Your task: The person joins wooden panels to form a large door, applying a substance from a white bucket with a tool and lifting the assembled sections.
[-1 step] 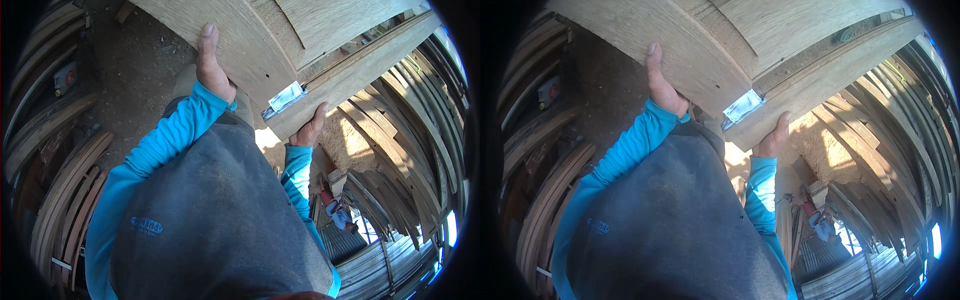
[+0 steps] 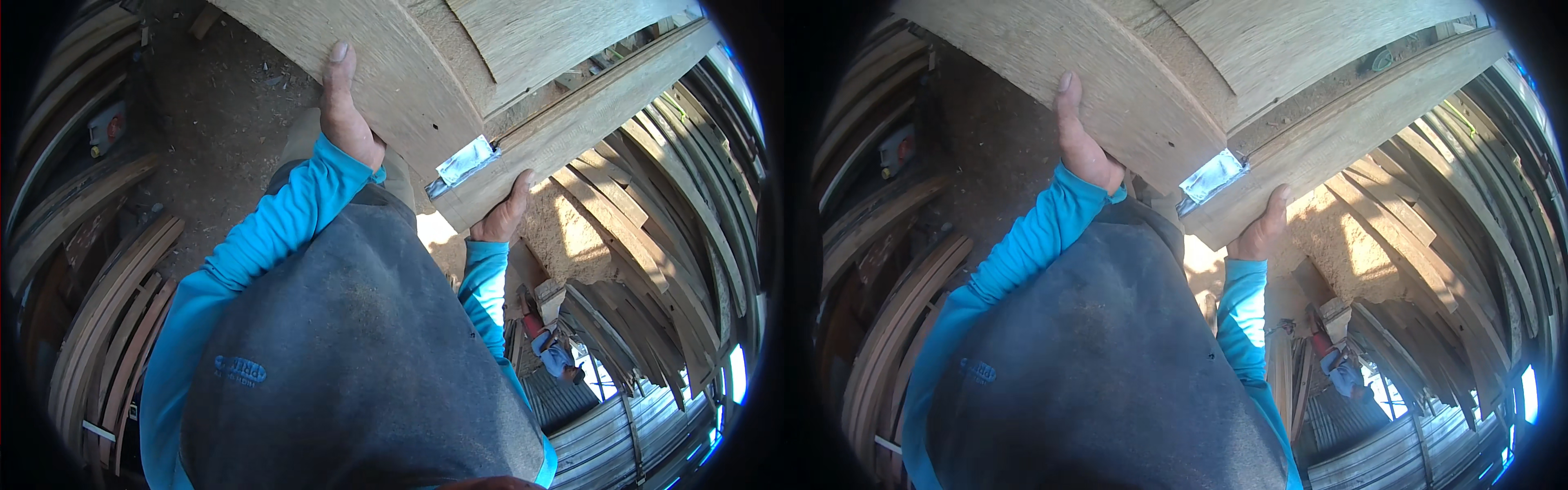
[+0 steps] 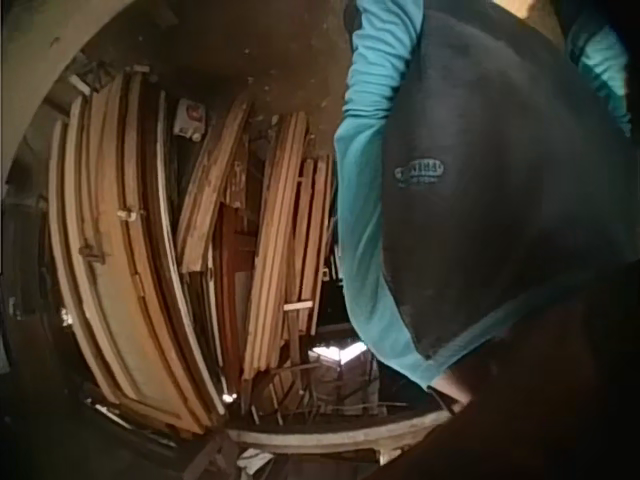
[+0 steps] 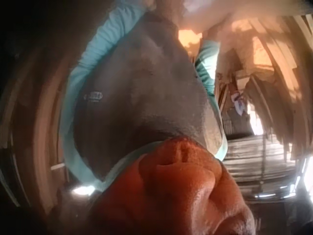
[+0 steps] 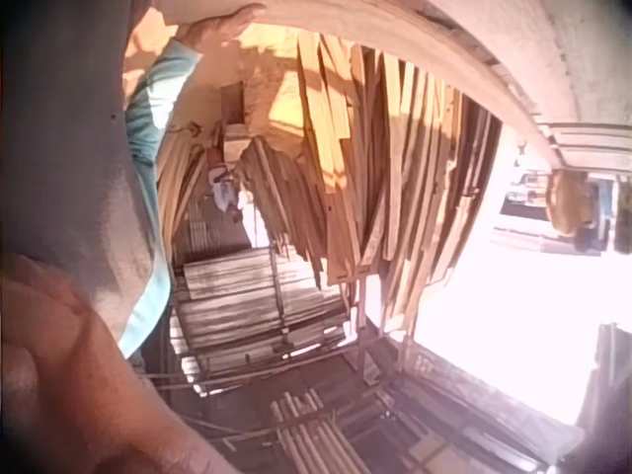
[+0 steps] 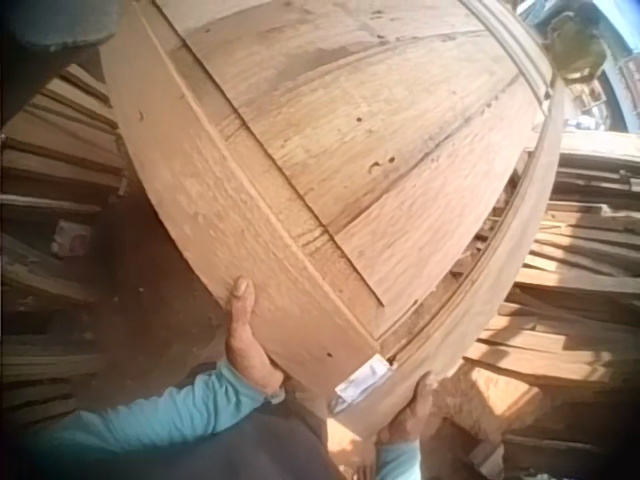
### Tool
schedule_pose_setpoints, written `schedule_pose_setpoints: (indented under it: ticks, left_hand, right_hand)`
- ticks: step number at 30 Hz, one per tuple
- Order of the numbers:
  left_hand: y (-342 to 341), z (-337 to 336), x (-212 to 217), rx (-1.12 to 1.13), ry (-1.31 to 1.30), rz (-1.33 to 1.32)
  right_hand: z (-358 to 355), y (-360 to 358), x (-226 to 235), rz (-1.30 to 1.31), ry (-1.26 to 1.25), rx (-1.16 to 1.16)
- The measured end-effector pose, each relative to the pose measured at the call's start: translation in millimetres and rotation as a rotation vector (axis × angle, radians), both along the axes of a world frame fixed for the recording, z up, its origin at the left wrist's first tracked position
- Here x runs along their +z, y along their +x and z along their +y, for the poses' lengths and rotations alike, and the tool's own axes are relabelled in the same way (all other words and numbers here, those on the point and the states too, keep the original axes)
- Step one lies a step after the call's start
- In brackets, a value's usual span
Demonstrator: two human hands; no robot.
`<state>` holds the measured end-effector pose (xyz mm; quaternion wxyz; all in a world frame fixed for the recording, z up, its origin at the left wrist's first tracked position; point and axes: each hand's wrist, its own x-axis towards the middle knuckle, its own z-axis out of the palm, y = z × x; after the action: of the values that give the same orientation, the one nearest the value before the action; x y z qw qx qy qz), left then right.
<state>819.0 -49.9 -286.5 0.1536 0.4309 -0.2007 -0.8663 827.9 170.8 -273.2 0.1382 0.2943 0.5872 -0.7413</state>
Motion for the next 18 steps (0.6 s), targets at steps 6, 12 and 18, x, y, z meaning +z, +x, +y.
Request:
schedule_pose_setpoints:
  ticks: [6,12,18]
  left_hand:
    - [4,2,-9,0.020,0.019,-0.033]
    - [-1,-1,7,0.005,-0.033,0.004]
    - [2,-4,12,0.040,-0.043,0.024]
  right_hand:
    - [7,-1,-7,0.031,0.189,0.101]
    - [10,5,-14,0.054,0.251,0.138]
    - [-13,6,-5,0.013,0.306,0.108]
